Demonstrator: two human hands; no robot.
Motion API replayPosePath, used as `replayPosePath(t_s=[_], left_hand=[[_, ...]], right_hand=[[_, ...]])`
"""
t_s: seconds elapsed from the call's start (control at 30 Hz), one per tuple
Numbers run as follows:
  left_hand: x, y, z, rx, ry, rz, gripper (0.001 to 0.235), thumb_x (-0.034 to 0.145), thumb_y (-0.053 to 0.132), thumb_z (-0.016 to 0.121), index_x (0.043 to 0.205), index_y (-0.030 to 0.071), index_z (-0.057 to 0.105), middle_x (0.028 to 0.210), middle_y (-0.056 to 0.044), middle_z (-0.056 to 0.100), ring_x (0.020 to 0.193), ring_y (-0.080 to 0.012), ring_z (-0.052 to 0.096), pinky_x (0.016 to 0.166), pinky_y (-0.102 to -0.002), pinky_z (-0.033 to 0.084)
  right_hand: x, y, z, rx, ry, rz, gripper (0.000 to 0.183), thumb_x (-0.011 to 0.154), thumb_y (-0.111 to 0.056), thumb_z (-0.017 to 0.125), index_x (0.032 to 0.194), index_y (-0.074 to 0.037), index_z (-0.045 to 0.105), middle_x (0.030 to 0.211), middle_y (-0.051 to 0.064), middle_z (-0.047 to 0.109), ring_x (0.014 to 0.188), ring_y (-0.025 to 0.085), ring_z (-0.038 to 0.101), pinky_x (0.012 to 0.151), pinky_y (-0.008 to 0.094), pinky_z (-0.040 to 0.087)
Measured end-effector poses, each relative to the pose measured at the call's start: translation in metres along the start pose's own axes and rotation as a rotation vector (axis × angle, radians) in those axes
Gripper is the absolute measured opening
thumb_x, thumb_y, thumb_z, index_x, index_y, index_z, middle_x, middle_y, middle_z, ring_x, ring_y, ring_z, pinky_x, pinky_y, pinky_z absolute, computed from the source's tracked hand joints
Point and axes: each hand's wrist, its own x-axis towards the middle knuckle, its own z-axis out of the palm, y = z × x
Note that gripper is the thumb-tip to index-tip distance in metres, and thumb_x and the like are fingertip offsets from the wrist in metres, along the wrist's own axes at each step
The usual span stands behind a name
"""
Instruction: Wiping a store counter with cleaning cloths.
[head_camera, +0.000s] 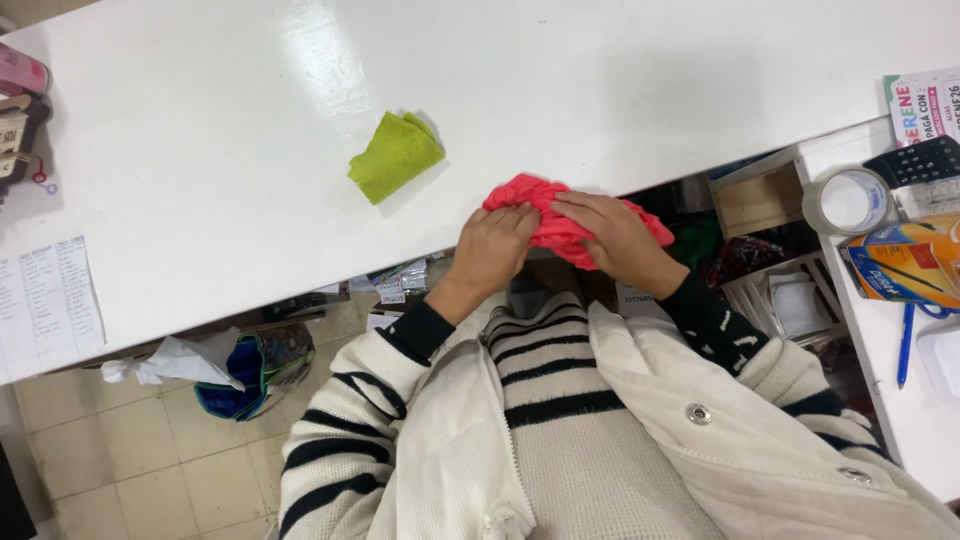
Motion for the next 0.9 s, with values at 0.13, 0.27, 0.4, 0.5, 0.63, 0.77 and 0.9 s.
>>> replayPosePath(t_s=[0.13,0.27,0.4,0.5,0.63,0.77,0.9], left_hand=[[0.013,0.006,-0.038,-0.351,0.057,-0.196,0.033,0.088,0.010,0.068,0.120,0.004,0.071,0.107,-0.017,0.076,0.091,-0.0317,0.073,0.081,-0.042,0.055],[0.019,-0.005,-0.025,-0.892,0.060,-0.497,0.026,0.099,0.006,0.060,0.121,0.001,0.072,0.094,-0.015,0.077,0.082,-0.0206,0.072,0.077,-0.031,0.057],[0.021,-0.020,-0.001,-1.295,0.111,-0.556,0.025,0.103,0.008,0.058,0.121,-0.004,0.071,0.103,-0.011,0.078,0.090,-0.0152,0.071,0.083,-0.029,0.058],[0.020,-0.021,-0.003,-1.580,0.060,-0.630,0.029,0.105,0.011,0.055,0.122,-0.007,0.069,0.110,-0.011,0.077,0.096,-0.0148,0.073,0.089,-0.030,0.059],[0.022,-0.015,-0.004,-1.675,-0.001,-0.665,0.030,0.106,0.012,0.054,0.124,-0.008,0.067,0.113,-0.012,0.076,0.098,-0.0165,0.073,0.091,-0.031,0.059],[0.020,-0.002,0.014,-1.510,-0.034,-0.516,0.033,0.107,0.010,0.051,0.135,-0.006,0.059,0.126,-0.012,0.070,0.112,-0.0163,0.067,0.100,-0.031,0.055],[0.004,0.012,0.026,-1.375,-0.211,-0.363,0.046,0.095,-0.001,0.048,0.141,-0.004,0.051,0.132,-0.012,0.067,0.121,-0.0183,0.064,0.105,-0.032,0.052]], right_hand=[[0.020,-0.022,-0.041,0.203,0.030,0.112,0.058,0.089,-0.008,0.070,0.145,-0.004,0.056,0.143,0.017,0.059,0.131,0.034,0.061,0.109,0.044,0.051],[0.031,-0.035,-0.058,0.430,0.241,0.178,0.053,0.102,-0.024,0.071,0.146,-0.001,0.053,0.147,0.018,0.056,0.128,0.027,0.067,0.106,0.038,0.055],[0.014,-0.014,-0.054,0.857,0.291,0.285,0.055,0.110,-0.038,0.059,0.153,-0.006,0.052,0.154,0.014,0.057,0.124,0.021,0.061,0.104,0.030,0.052],[0.004,-0.007,-0.052,0.841,0.280,0.140,0.062,0.114,-0.048,0.057,0.157,-0.005,0.049,0.164,0.014,0.048,0.153,0.024,0.049,0.129,0.036,0.042],[0.000,-0.010,-0.053,0.770,0.276,0.154,0.076,0.106,-0.058,0.060,0.160,-0.006,0.046,0.167,0.015,0.045,0.157,0.027,0.043,0.133,0.039,0.034],[-0.004,-0.015,-0.038,0.501,0.243,0.122,0.096,0.097,-0.065,0.068,0.166,-0.010,0.032,0.173,0.020,0.027,0.160,0.035,0.028,0.135,0.050,0.026],[-0.006,-0.038,0.008,0.106,0.170,0.050,0.124,0.074,-0.071,0.079,0.162,-0.006,0.022,0.165,0.029,0.011,0.153,0.048,0.016,0.122,0.063,0.019]])
